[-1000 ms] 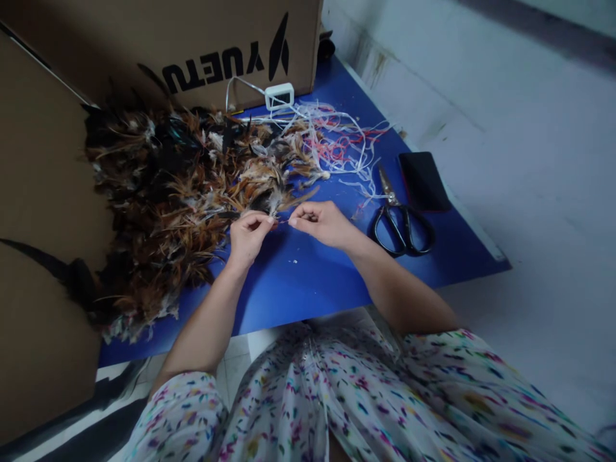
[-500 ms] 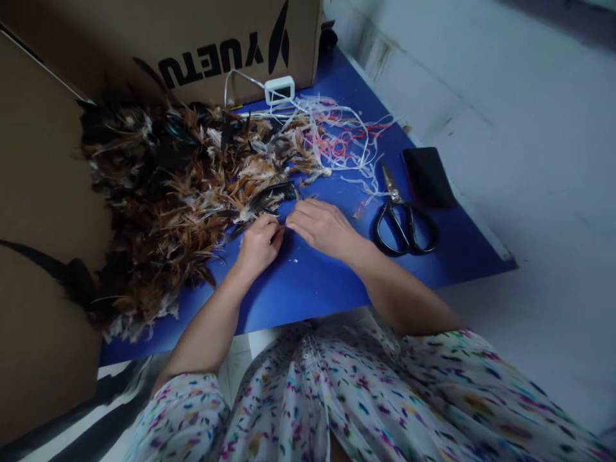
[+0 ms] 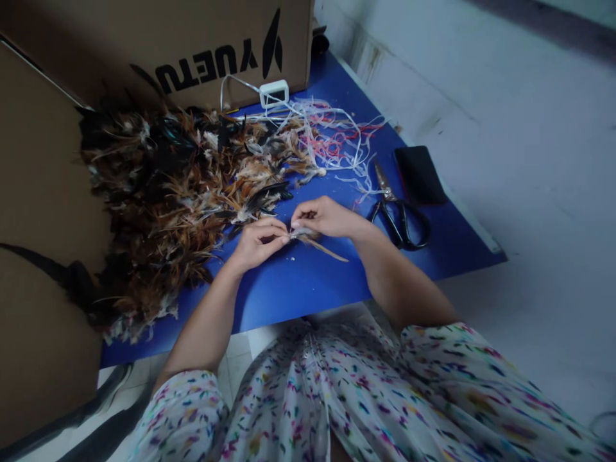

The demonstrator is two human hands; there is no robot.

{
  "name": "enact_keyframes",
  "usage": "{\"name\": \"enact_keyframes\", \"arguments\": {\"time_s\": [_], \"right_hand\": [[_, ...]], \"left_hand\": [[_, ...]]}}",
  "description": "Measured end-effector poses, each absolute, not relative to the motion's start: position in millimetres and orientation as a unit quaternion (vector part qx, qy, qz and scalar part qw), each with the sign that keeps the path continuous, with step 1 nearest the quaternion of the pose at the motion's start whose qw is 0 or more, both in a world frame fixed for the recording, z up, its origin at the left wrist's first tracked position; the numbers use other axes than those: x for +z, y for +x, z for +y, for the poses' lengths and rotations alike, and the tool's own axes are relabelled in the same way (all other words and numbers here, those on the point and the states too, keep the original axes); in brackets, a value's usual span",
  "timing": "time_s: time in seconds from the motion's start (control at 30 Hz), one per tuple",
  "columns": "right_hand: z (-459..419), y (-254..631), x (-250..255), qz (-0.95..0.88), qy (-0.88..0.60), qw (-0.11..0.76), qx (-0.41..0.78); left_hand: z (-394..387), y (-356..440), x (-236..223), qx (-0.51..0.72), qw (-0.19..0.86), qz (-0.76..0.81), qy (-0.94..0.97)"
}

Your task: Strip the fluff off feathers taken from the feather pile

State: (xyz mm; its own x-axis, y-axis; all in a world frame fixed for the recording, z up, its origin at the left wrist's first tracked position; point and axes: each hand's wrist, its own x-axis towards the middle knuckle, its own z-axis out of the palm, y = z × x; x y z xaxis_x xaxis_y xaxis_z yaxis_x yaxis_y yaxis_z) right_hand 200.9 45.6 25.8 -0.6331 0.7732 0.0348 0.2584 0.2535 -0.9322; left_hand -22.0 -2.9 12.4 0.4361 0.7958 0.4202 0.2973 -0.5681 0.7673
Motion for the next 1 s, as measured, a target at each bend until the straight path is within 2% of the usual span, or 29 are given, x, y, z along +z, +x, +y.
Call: {"name": "enact_keyframes", "arguments": {"time_s": [0.1,0.23,0.53,0.67,0.83,1.0], "right_hand": [[47.5,199.4,24.9,-0.72,-0.306,0.27,0.561],[47.4,191.6,19.5,-0.722,-0.293,0.286,0.558],[38.5,184.5,13.4,-0.746,-0.335,0.279,0.503],[30.8,184.8,22.4,-0.794,-0.35,0.24,0.435],[22.4,183.6,29.9,-0.856,-0.319,0.278,0.297],[19.8,184.7,29.9,-0.898,-0.302,0.28,0.156]], "left_hand": [[-2.2,-23.3,12.6,0.442,0.357,0.363,0.739],[-0.3,-23.4,9.1,0.484,0.372,0.401,0.683],[0.9,-20.0,0.9,0.492,0.199,0.461,0.711],[-3.0,-16.6,-1.0,0.478,0.135,0.479,0.724],[-4.9,-14.7,-3.4,0.455,0.061,0.472,0.753],[-5.2,-14.5,-3.2,0.434,0.022,0.43,0.791]]}}
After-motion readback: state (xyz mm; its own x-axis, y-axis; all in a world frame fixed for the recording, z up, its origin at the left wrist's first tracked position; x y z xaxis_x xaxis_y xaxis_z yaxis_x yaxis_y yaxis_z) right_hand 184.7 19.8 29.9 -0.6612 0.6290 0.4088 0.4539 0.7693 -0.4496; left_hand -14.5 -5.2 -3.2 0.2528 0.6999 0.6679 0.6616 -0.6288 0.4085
